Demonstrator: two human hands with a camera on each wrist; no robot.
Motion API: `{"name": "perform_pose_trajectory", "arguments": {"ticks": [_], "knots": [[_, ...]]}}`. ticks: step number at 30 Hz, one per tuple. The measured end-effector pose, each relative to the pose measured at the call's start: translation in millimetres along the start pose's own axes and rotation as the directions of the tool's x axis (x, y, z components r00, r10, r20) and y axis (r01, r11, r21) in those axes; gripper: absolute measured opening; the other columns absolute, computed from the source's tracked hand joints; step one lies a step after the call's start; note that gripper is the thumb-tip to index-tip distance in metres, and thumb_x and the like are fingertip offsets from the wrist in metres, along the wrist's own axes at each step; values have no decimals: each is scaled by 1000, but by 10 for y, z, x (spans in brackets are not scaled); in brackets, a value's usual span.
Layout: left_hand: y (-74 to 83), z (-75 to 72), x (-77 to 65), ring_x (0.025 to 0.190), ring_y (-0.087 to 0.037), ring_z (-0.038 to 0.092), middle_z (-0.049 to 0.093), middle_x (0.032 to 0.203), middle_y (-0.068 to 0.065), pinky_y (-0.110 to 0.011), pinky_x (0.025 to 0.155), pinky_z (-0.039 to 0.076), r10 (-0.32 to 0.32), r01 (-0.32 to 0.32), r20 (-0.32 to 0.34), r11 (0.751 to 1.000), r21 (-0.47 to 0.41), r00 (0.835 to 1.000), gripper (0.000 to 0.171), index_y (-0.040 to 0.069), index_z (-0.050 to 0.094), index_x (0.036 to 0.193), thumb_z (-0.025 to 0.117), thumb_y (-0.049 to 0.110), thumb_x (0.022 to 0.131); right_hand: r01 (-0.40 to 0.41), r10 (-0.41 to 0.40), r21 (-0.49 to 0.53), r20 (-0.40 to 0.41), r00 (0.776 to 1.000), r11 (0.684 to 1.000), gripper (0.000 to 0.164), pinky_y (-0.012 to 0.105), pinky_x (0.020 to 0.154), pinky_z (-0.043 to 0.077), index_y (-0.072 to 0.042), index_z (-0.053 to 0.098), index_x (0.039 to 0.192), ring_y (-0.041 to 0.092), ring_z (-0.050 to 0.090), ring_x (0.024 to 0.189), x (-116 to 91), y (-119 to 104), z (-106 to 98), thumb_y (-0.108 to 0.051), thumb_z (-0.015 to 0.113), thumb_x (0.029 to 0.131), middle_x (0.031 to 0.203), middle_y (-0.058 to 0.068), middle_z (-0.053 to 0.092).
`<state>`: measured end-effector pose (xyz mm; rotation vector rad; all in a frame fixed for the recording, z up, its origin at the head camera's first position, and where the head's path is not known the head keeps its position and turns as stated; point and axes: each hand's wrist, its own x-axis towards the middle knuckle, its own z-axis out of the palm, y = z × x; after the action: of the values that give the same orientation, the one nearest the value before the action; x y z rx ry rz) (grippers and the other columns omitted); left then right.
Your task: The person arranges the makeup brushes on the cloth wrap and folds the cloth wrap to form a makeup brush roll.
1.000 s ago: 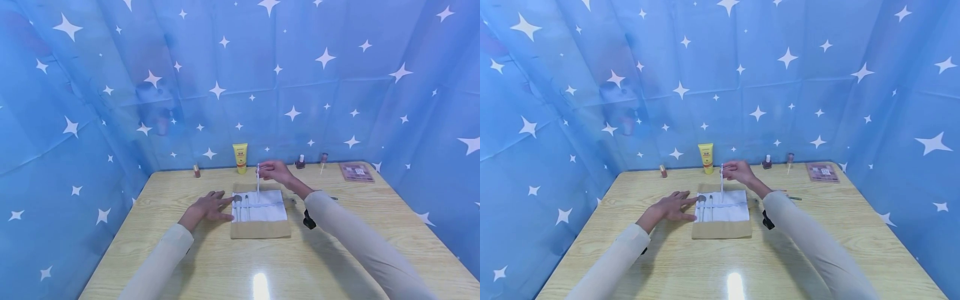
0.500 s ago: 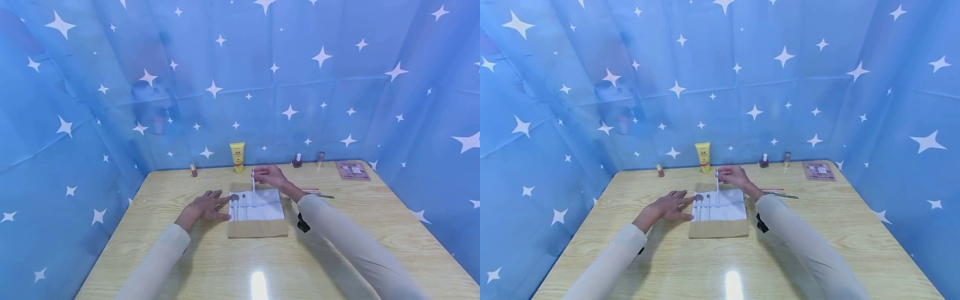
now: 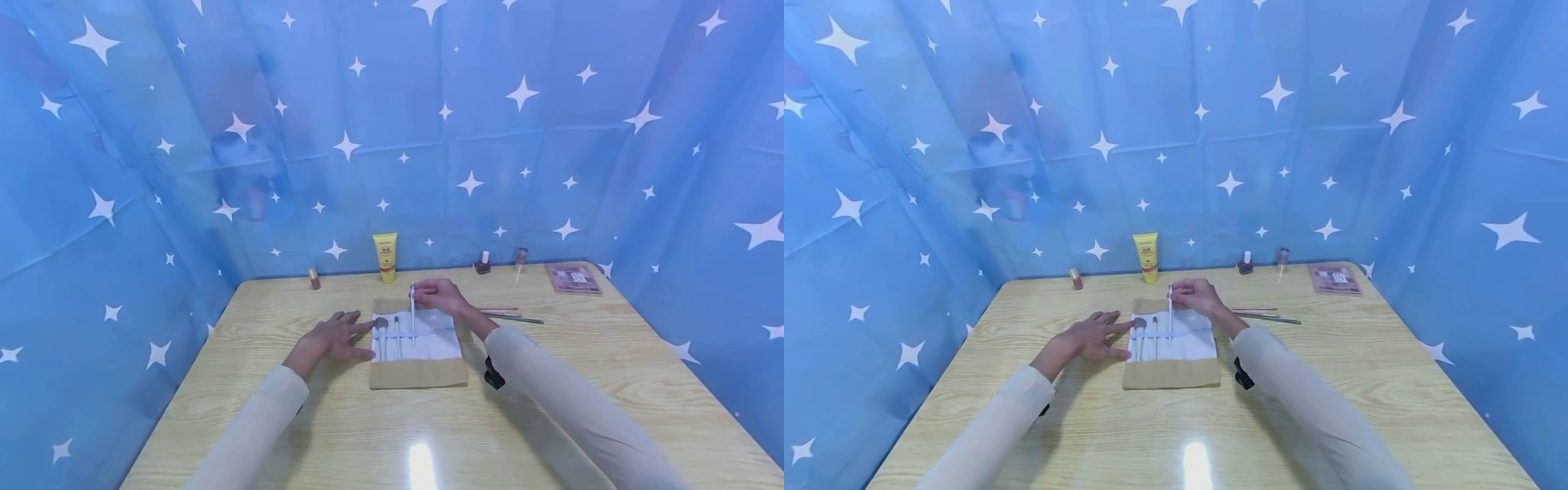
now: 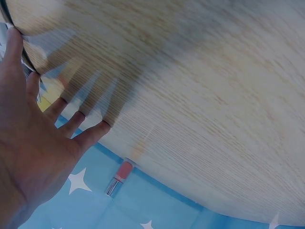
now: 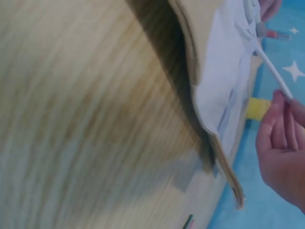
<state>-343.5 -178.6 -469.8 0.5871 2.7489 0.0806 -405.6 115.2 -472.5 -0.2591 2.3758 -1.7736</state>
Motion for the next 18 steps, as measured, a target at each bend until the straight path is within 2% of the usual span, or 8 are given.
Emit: {"name": "perform_pose_trajectory", "arguments": {"ticks": [7, 12, 18], "knots": [[7, -2, -12, 158, -38, 17, 19, 173, -6, -68, 119, 27, -5, 5, 5, 1000, 5, 1000, 84, 43, 31, 163, 56, 77, 91, 7, -6, -21, 44, 999, 1000, 36, 38, 91, 61, 5, 64, 135, 23, 74, 104, -65, 33, 23, -12, 67, 102, 122, 19, 74], [14, 0, -13, 158, -38, 18, 20, 173, -7, -68, 118, 28, -3, 3, -2, 1000, 1, 1000, 83, 42, 32, 162, 57, 77, 91, -38, 41, -32, 81, 996, 999, 36, 34, 89, 61, 2, 64, 135, 22, 72, 105, -103, 35, 31, -13, 66, 103, 123, 17, 73], [15, -11, -8, 158, -38, 17, 19, 173, -6, -67, 119, 28, 0, 0, 0, 1000, 12, 1000, 83, 43, 31, 163, 56, 77, 92, -91, 99, -77, 109, 989, 993, 34, 28, 82, 59, 2, 65, 134, 17, 71, 98, -132, 41, 51, -12, 67, 103, 118, 15, 75]]}}
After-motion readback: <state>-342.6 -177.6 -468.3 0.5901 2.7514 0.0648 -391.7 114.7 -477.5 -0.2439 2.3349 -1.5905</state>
